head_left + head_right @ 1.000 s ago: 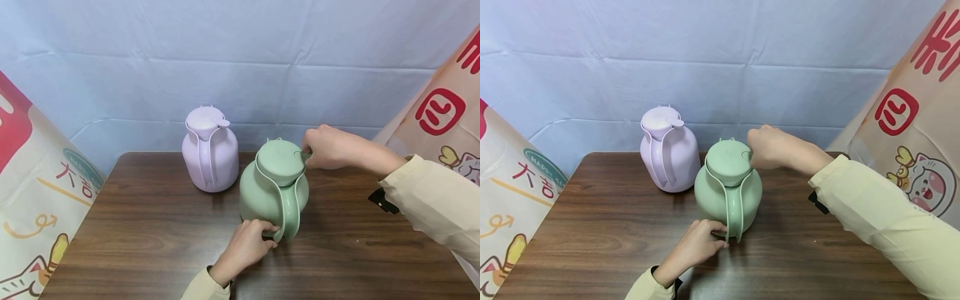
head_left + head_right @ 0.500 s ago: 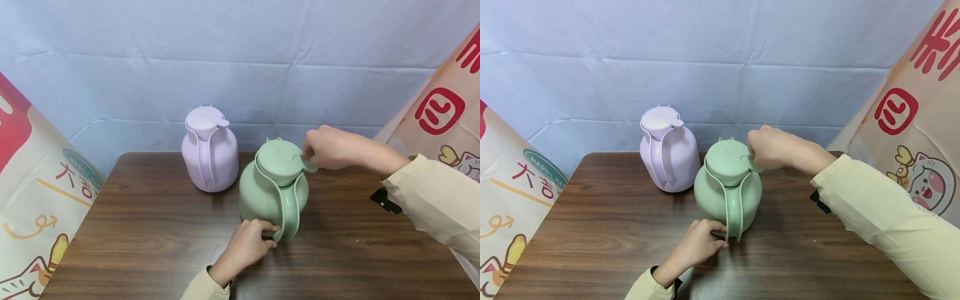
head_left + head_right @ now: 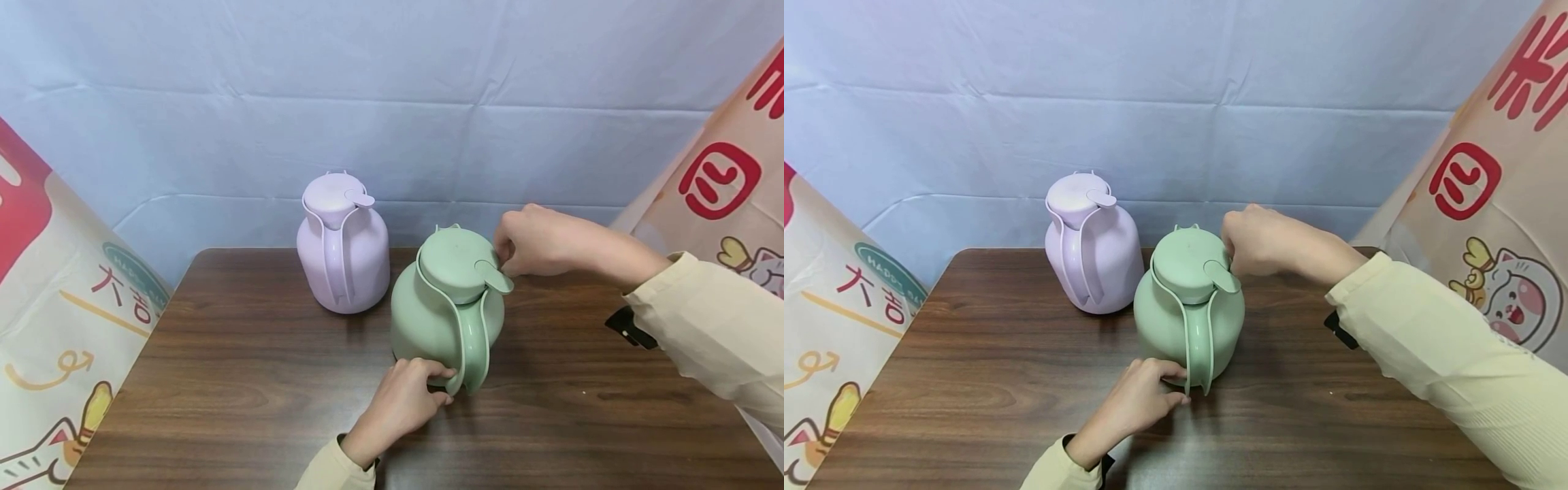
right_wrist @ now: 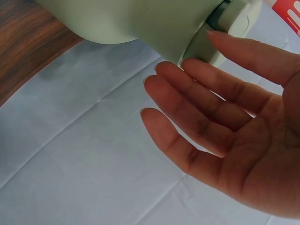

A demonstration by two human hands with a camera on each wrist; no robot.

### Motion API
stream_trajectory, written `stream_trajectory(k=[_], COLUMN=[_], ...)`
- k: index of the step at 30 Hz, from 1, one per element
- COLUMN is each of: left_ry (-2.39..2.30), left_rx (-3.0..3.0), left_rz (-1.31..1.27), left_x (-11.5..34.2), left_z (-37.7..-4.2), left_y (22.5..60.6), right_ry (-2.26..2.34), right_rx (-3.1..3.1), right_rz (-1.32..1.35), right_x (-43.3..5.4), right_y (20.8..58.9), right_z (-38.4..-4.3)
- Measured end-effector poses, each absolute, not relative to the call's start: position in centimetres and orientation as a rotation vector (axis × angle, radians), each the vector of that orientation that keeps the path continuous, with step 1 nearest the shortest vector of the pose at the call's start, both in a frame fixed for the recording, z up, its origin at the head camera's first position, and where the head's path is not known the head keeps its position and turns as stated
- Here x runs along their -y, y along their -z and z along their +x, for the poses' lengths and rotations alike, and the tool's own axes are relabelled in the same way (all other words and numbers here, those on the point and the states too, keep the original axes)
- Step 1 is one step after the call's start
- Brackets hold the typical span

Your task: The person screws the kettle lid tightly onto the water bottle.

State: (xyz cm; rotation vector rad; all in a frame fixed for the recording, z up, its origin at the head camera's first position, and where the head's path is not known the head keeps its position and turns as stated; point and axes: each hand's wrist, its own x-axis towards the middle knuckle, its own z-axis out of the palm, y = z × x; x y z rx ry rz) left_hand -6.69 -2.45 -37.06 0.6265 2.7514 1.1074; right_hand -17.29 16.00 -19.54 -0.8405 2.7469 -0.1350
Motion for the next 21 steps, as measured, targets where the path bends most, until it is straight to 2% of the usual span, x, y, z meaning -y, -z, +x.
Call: stream_trajectory(k=[21], left_ry=[-1.097], left_rx=[-2.754], left_rz=[0.619], left_x=[2.45], left_z=[-6.74], left_y=[37.06], right_ry=[0.188], right_rx=[-2.739], right_rz=[-0.822], right_x=[-15.66], right_y=[19.85], right_z=[-17.49])
